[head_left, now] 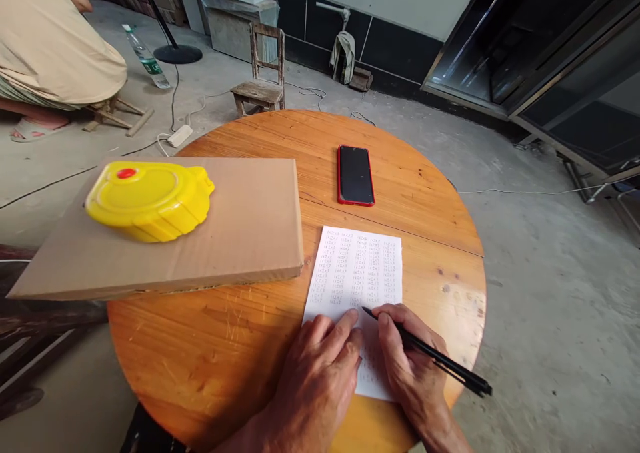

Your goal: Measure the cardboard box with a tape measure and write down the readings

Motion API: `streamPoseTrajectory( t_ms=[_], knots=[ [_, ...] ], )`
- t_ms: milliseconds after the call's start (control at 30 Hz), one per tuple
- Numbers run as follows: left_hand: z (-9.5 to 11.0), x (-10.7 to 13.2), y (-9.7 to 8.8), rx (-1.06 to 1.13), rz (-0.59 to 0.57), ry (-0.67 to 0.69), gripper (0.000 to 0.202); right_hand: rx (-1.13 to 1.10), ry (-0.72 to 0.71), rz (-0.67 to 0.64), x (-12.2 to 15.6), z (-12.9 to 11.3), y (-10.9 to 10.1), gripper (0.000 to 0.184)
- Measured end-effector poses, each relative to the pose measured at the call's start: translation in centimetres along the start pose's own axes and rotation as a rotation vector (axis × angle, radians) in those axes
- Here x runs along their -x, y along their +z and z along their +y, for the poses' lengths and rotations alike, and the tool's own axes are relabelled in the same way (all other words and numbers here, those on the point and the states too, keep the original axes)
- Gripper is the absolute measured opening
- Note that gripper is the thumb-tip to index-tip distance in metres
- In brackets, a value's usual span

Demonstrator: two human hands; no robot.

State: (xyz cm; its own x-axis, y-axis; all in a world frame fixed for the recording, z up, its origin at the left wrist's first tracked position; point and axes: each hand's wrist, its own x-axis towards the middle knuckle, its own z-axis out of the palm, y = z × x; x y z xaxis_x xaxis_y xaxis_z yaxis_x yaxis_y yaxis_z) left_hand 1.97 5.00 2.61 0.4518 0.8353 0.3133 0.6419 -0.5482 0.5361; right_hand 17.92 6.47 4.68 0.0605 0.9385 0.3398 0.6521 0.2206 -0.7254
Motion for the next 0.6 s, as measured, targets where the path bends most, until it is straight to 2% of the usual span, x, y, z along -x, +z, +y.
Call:
streamPoseTrajectory(
  t_ms=[167, 600],
  knots=[
    [-0.02, 0.08, -0.02, -0.016, 0.01, 0.005, 0.032, -0.015, 0.052, 0.015, 0.22, 0.13, -0.3, 0.018],
    [-0.02, 0.05, 0.08, -0.005, 0.011, -0.009, 0.027, -0.061, 0.101, -0.062, 0.2, 0.13, 0.13, 0.018]
  ],
)
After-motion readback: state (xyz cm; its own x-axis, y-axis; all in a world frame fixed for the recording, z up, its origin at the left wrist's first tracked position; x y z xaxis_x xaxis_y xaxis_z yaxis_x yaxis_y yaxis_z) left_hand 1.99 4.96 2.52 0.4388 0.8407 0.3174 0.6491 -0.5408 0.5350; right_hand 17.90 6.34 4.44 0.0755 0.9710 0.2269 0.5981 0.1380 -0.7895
